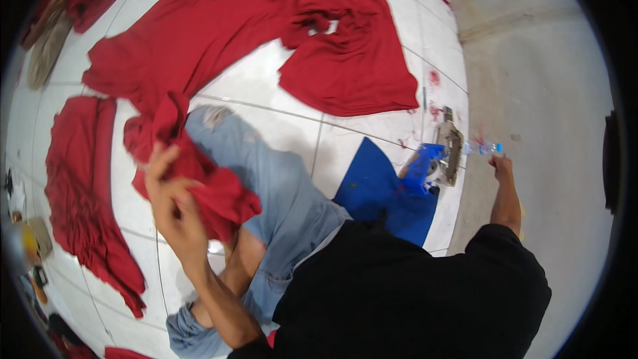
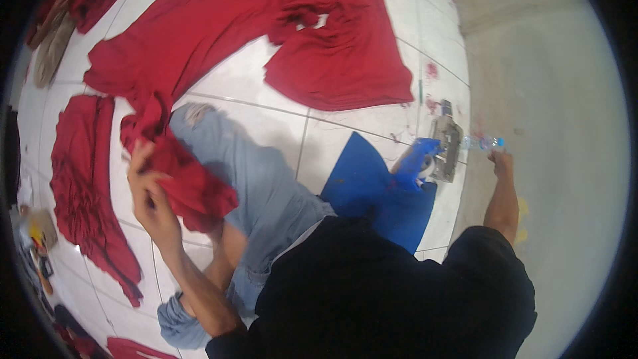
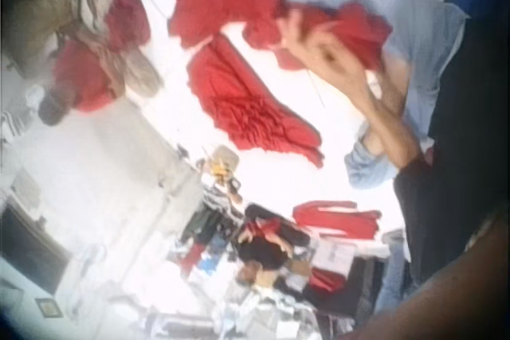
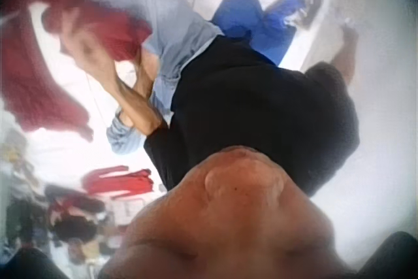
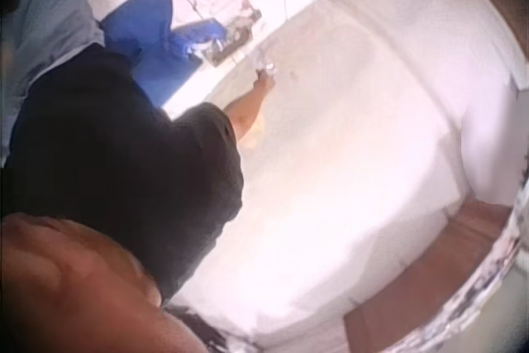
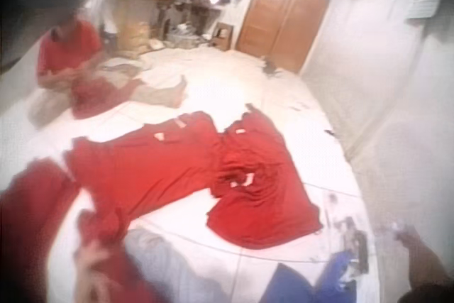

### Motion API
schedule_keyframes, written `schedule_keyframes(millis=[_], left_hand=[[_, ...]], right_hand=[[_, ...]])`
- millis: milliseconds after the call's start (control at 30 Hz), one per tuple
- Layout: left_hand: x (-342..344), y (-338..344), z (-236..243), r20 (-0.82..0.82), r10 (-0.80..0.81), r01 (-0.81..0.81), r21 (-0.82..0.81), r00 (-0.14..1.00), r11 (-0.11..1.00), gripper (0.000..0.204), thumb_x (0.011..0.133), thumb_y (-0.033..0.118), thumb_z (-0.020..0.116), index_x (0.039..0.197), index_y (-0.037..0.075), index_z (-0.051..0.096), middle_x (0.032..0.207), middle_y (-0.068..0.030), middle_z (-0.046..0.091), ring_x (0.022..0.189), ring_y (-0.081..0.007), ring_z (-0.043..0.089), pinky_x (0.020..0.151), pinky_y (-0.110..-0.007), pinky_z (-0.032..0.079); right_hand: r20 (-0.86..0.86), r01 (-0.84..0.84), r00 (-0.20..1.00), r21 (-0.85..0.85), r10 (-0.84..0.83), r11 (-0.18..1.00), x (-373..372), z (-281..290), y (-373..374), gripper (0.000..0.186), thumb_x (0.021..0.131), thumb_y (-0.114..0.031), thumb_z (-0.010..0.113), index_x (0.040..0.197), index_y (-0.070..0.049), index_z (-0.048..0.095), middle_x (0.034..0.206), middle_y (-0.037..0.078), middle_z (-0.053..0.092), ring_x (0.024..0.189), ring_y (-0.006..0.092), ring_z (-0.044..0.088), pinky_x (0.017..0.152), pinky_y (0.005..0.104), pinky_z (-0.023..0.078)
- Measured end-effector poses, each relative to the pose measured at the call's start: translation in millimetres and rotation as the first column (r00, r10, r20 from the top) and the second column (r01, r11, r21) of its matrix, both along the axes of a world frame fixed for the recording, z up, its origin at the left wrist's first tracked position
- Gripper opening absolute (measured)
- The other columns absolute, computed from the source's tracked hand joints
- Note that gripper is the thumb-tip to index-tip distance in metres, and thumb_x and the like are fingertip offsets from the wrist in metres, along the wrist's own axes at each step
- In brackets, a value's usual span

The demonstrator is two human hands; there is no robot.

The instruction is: The person sits on the floor and uses scissors to cut red fabric into strips. They repeatedly pick up fabric pieces, cut them, and place the cut pieces aside. Other people are visible in the background also working with fabric.

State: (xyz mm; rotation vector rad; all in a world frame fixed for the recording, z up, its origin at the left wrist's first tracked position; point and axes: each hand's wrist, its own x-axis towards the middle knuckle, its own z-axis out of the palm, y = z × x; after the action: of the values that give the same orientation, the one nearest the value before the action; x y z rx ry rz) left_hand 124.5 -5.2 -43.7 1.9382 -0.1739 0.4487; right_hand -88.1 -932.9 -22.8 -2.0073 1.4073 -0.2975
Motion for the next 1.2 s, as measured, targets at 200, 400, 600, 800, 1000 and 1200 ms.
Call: schedule_keyframes(millis=[200,400,600,800,1000,1200], left_hand=[[-37,-59,15,-0.252,-0.256,0.318,0.245,0.933,0.916,0.013,0.089,0.013,0.077,0.101,0.008,0.077,0.148,-0.0203,0.055,0.149,-0.0439,0.040,0.124,-0.059,0.028],[-46,-33,0,-0.150,0.213,-0.197,0.118,0.966,0.973,0.017,0.102,0.006,0.061,0.116,0.001,0.069,0.150,-0.0207,0.054,0.139,-0.0358,0.053,0.120,-0.047,0.036],[-56,21,-15,-0.228,0.466,-0.507,-0.176,0.855,0.844,0.034,0.108,0.008,0.055,0.140,-0.003,0.055,0.150,-0.0195,0.054,0.135,-0.0283,0.056,0.113,-0.038,0.044],[-61,54,-23,-0.285,0.500,-0.563,-0.218,0.818,0.797,0.040,0.111,0.015,0.052,0.146,-0.005,0.049,0.153,-0.0166,0.052,0.133,-0.0306,0.060,0.110,-0.042,0.051],[-59,61,-28,-0.306,0.475,-0.543,-0.201,0.826,0.815,0.043,0.112,0.025,0.052,0.144,-0.002,0.052,0.153,-0.0130,0.053,0.136,-0.0305,0.058,0.116,-0.045,0.046],[-56,57,-25,-0.346,0.461,-0.546,-0.209,0.817,0.811,0.041,0.112,0.022,0.053,0.144,-0.003,0.053,0.152,-0.0152,0.054,0.132,-0.0301,0.061,0.114,-0.044,0.048]], right_hand=[[-0.346,0.097,0.929,-0.124,-0.135,0.987,53,-10,-13,0.030,0.087,-0.019,0.076,0.107,0.001,0.067,0.087,0.015,0.072,0.068,0.0212,0.068,0.049,0.0364,0.043],[-0.143,-0.197,0.980,-0.785,0.138,0.588,77,-58,-21,0.018,0.086,-0.013,0.069,0.095,0.002,0.067,0.075,0.011,0.069,0.048,0.0177,0.047,0.044,0.0377,0.034],[0.028,-0.055,0.998,-0.052,0.056,0.997,108,-73,-9,0.025,0.091,-0.020,0.074,0.103,0.000,0.067,0.076,0.007,0.070,0.053,0.0213,0.052,0.047,0.0395,0.038],[-0.149,-0.050,0.988,-0.146,0.028,0.988,92,-33,22,0.037,0.096,-0.034,0.076,0.116,-0.005,0.066,0.095,0.012,0.076,0.045,0.0093,0.041,0.039,0.0300,0.030],[0.080,0.040,0.995,0.232,-0.060,0.972,88,36,93,0.057,0.097,-0.052,0.072,0.124,-0.003,0.063,0.107,0.013,0.075,0.046,0.0055,0.035,0.039,0.0251,0.025],[-0.173,-0.177,0.976,-0.280,0.132,0.943,100,32,105,0.052,0.098,-0.052,0.071,0.119,-0.005,0.069,0.099,0.010,0.078,0.053,0.0078,0.048,0.050,0.0272,0.040]])
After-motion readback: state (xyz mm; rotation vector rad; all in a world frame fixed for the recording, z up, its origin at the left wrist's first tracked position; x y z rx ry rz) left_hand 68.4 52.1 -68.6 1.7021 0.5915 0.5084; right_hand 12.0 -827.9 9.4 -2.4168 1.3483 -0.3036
